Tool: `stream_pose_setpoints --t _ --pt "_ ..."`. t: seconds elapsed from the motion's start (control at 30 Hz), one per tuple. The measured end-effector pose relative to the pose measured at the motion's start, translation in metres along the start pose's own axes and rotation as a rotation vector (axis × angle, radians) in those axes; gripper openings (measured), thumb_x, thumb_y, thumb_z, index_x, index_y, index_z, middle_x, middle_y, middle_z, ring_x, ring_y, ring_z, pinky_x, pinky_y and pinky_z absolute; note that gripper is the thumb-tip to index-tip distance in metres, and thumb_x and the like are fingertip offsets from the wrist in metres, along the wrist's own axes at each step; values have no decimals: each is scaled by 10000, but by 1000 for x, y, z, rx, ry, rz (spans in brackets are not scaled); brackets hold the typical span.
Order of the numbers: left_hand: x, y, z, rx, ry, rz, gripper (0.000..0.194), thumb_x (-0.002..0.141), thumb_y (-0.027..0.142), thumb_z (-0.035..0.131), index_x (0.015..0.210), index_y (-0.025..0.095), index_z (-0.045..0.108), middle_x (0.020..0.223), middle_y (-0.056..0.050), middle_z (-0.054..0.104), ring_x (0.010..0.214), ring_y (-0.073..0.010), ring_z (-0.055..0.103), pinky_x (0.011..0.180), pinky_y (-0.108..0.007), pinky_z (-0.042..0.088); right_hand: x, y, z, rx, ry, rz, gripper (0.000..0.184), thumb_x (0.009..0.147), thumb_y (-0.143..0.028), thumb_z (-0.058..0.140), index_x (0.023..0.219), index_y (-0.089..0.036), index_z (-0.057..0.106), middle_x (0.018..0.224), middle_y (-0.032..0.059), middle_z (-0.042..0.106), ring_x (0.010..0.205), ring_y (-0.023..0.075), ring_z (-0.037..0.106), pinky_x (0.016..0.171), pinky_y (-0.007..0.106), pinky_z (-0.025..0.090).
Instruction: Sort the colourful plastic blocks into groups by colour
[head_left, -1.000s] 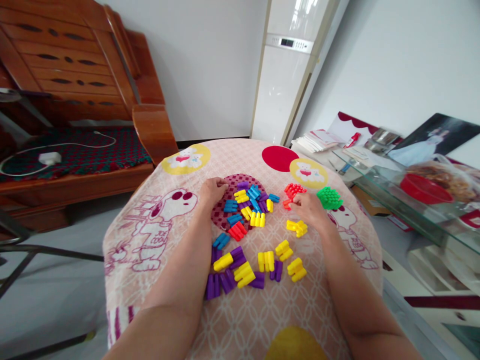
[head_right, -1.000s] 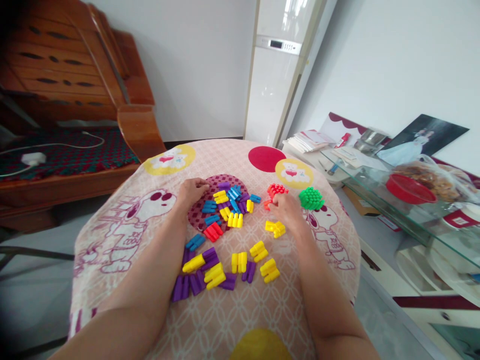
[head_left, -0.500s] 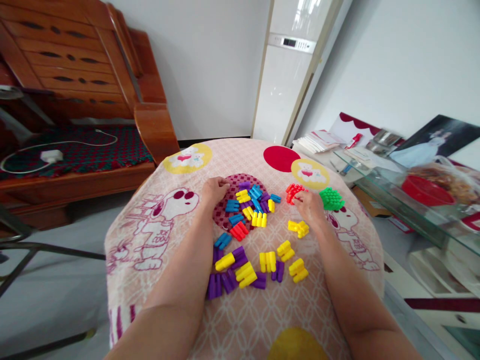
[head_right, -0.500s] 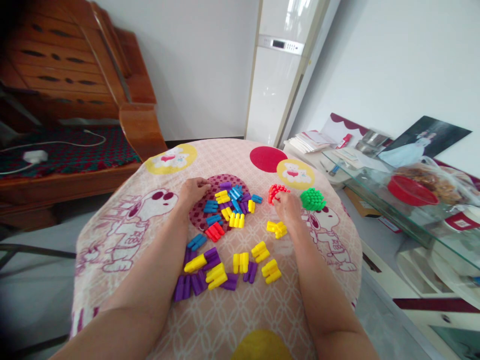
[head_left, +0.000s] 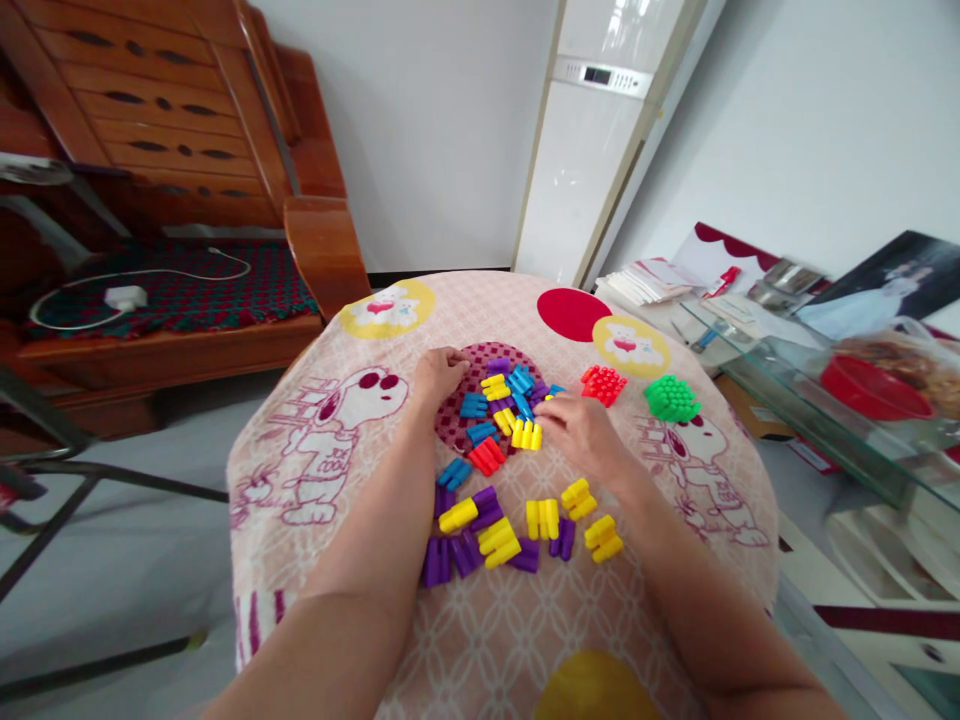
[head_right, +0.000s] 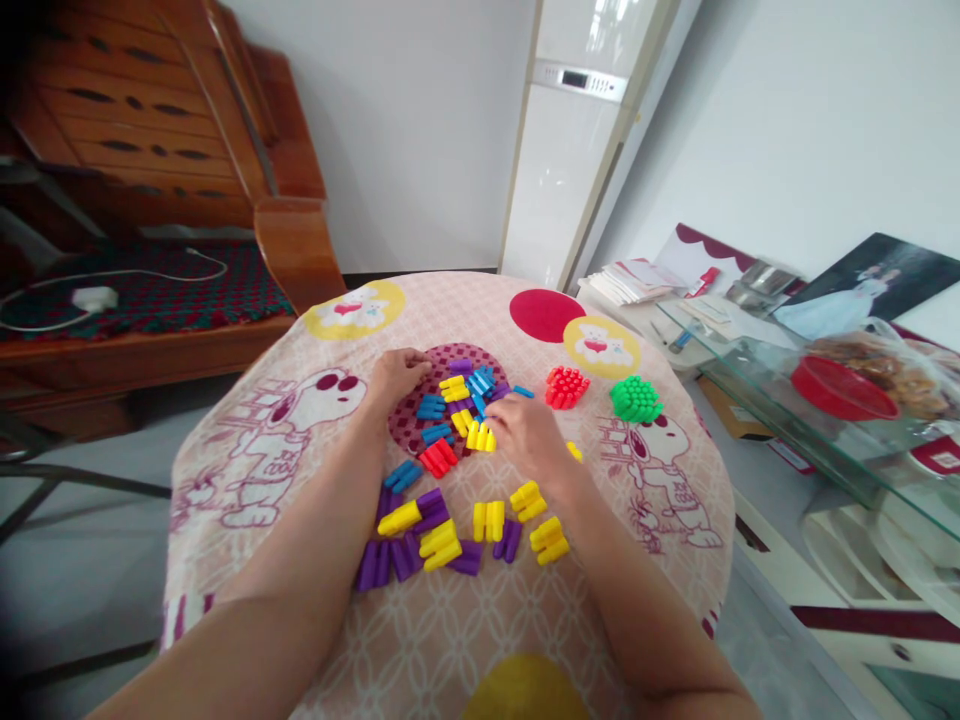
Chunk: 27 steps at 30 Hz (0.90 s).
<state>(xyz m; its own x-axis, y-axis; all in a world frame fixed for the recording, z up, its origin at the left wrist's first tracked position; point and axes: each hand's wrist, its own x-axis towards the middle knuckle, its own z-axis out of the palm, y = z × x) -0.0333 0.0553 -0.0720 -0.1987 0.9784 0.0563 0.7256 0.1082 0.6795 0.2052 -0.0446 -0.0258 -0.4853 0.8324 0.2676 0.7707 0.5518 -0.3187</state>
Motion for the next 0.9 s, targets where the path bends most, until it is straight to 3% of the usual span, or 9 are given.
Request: stream_pose_setpoints --t 0.13,0.3,0.47,0.6,0.73,0.9 --pt "0 -2 1 -26 4 18 234 847 213 615 1027 180 761 934 -51 779 828 -176 696 729 -232 489 2 -47 29 -99 -194 -141 168 969 -265 545 1046 -171 660 986 85 683 907 187 633 773 266 443" --pt "0 -3 2 -29 5 24 230 848 233 614 1020 185 760 941 -53 779 821 -174 692 723 -234 488 -1 -56 50 -81 -224 -178 204 916 -211 592 1117 -184 615 1011 82 673 931 202 632 783 281 462" --pt "1 -3 1 -17 4 27 236 842 234 612 1016 190 765 943 -51 780 827 -179 690 729 -236 488 3 -29 35 260 8 -17 260 826 -153 631 1077 -220 627 1007 29 703 924 170 646 822 274 482" --pt "0 -2 0 2 4 20 244 835 236 612 1016 185 768 971 -62 778 871 -190 691 741 -241 483 13 12 -4 163 191 32 263 810 -168 606 1056 -201 693 1038 61 720 955 196 644 861 301 486" --pt "-2 0 -1 2 -1 14 252 838 235 606 1023 174 767 972 -71 777 859 -191 691 734 -247 477 33 56 -38 -102 176 166 237 776 -150 596 957 -143 749 948 103 746 898 224 660 821 302 476" --pt "-1 -2 0 -32 -7 7 252 836 232 607 1020 169 766 939 -71 775 820 -186 689 712 -247 475 66 82 -48 -381 -28 299 198 761 -119 602 834 -118 786 854 128 767 856 233 685 746 275 456"
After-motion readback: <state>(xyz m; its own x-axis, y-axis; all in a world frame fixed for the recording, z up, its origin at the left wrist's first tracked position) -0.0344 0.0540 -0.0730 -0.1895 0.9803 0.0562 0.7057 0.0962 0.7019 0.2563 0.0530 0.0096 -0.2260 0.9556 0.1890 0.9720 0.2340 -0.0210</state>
